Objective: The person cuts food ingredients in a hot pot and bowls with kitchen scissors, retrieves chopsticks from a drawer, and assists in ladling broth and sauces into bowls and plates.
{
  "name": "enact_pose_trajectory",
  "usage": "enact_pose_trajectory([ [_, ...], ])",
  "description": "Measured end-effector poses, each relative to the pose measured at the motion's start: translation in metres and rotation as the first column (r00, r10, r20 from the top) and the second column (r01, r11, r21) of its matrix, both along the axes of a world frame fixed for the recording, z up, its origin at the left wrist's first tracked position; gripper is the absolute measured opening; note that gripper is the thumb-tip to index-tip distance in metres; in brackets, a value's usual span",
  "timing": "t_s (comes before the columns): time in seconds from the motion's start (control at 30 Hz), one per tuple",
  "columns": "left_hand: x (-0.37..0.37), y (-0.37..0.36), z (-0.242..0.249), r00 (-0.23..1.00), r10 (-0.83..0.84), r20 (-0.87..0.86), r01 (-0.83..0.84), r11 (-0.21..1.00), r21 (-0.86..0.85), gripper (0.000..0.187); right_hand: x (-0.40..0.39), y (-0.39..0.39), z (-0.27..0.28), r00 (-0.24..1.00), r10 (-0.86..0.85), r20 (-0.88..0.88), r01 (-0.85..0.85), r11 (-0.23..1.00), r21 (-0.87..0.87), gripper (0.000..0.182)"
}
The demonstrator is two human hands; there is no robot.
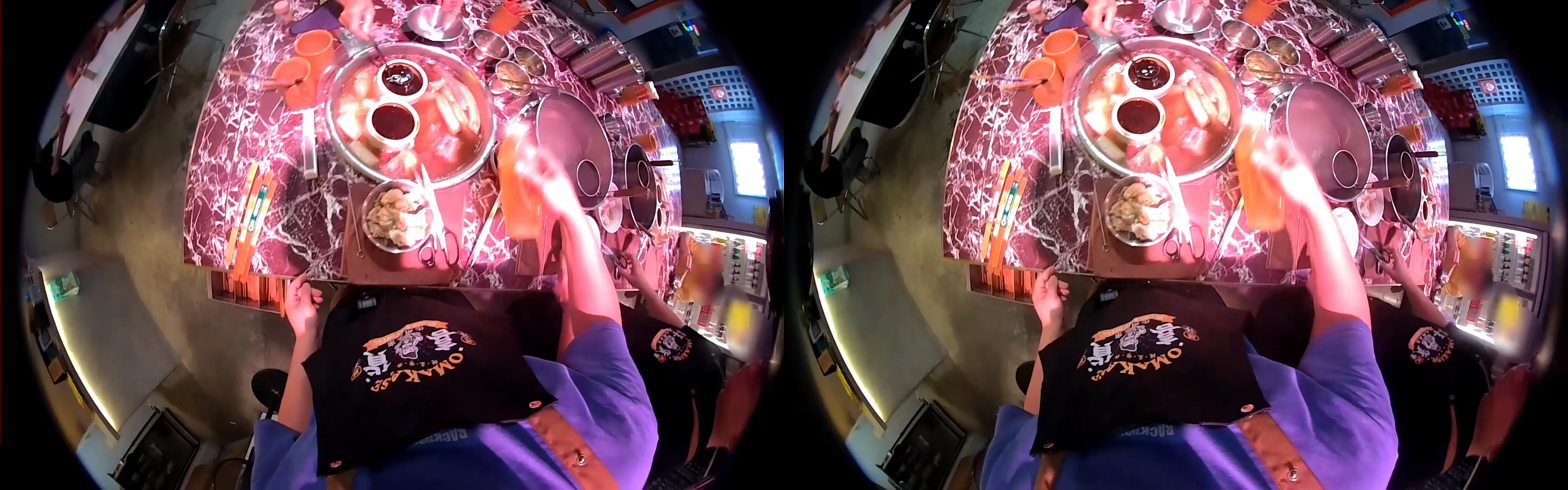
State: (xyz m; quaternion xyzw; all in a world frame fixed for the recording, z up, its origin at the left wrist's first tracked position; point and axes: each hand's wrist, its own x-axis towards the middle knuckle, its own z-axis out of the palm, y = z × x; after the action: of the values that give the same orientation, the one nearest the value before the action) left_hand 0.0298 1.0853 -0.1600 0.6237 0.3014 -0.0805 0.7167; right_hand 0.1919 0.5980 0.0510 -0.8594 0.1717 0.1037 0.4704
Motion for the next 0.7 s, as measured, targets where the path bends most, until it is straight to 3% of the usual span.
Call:
enact_pose_trajectory([
  [0.03, 0.003, -0.009, 0.004, 1.000, -0.006, -0.003, 0.007, 1.000, 0.031, 0.024, 0.019, -0.013, -0.004, 0.962, -0.116, 0.248, 0.073, 0.981, 0.179, 0.031],
  [0.1, 0.013, -0.029, 0.016, 0.999, -0.006, -0.046, 0.009, 0.998, 0.059, 0.023, 0.064, -0.057, -0.042, 0.861, -0.242, 0.448, 0.191, 0.969, 0.157, 0.038],
  [0.13, 0.019, -0.038, 0.022, 0.999, -0.025, -0.034, 0.025, 1.000, 0.009, 0.022, 0.083, -0.075, -0.063, 0.839, -0.207, 0.504, 0.281, 0.957, -0.076, 0.050],
  [0.2, 0.031, -0.059, 0.032, 0.995, -0.098, 0.021, 0.098, 0.995, -0.005, 0.022, 0.107, -0.075, -0.087, 0.809, -0.287, 0.514, 0.449, 0.865, -0.225, 0.062],
  [0.23, 0.038, -0.069, 0.033, 0.993, -0.121, 0.010, 0.121, 0.993, 0.008, 0.023, 0.115, -0.074, -0.097, 0.806, -0.289, 0.517, 0.446, 0.871, -0.208, 0.062],
  [0.27, 0.045, -0.078, 0.034, 0.989, -0.145, -0.002, 0.145, 0.989, 0.018, 0.024, 0.122, -0.073, -0.106, 0.821, -0.347, 0.453, 0.514, 0.795, -0.323, 0.065],
  [0.3, 0.050, -0.087, 0.035, 0.992, -0.129, 0.002, 0.129, 0.989, -0.074, 0.026, 0.125, -0.074, -0.114, 0.822, -0.417, 0.389, 0.563, 0.698, -0.442, 0.068],
  [0.33, 0.056, -0.094, 0.037, 0.989, -0.147, -0.010, 0.146, 0.985, -0.088, 0.028, 0.125, -0.078, -0.122, 0.815, -0.431, 0.387, 0.574, 0.690, -0.441, 0.068],
  [0.43, 0.073, -0.105, 0.038, 0.948, -0.317, -0.031, 0.318, 0.948, 0.010, 0.031, 0.111, -0.083, -0.127, 0.782, -0.299, 0.546, 0.594, 0.620, -0.512, 0.070],
  [0.47, 0.073, -0.105, 0.035, 0.940, -0.342, 0.019, 0.342, 0.939, -0.024, 0.035, 0.094, -0.079, -0.132, 0.700, -0.231, 0.676, 0.641, 0.622, -0.450, 0.069],
  [0.53, 0.085, -0.105, 0.033, 0.913, -0.399, 0.081, 0.404, 0.913, -0.058, 0.038, 0.035, -0.047, -0.133, 0.662, -0.287, 0.692, 0.659, 0.663, -0.355, 0.059],
  [0.6, 0.094, -0.106, 0.034, 0.885, -0.466, -0.018, 0.466, 0.885, 0.012, 0.042, -0.040, -0.006, -0.164, 0.771, -0.357, 0.527, 0.572, 0.751, -0.330, 0.047],
  [0.67, 0.102, -0.103, 0.028, 0.858, -0.513, -0.011, 0.513, 0.858, -0.034, 0.041, -0.100, 0.046, -0.184, 0.887, -0.294, 0.357, 0.443, 0.760, -0.475, 0.039],
  [0.7, 0.107, -0.104, 0.029, 0.855, -0.518, -0.021, 0.515, 0.853, -0.091, 0.041, -0.113, 0.056, -0.184, 0.883, -0.416, 0.218, 0.470, 0.798, -0.378, 0.039],
])
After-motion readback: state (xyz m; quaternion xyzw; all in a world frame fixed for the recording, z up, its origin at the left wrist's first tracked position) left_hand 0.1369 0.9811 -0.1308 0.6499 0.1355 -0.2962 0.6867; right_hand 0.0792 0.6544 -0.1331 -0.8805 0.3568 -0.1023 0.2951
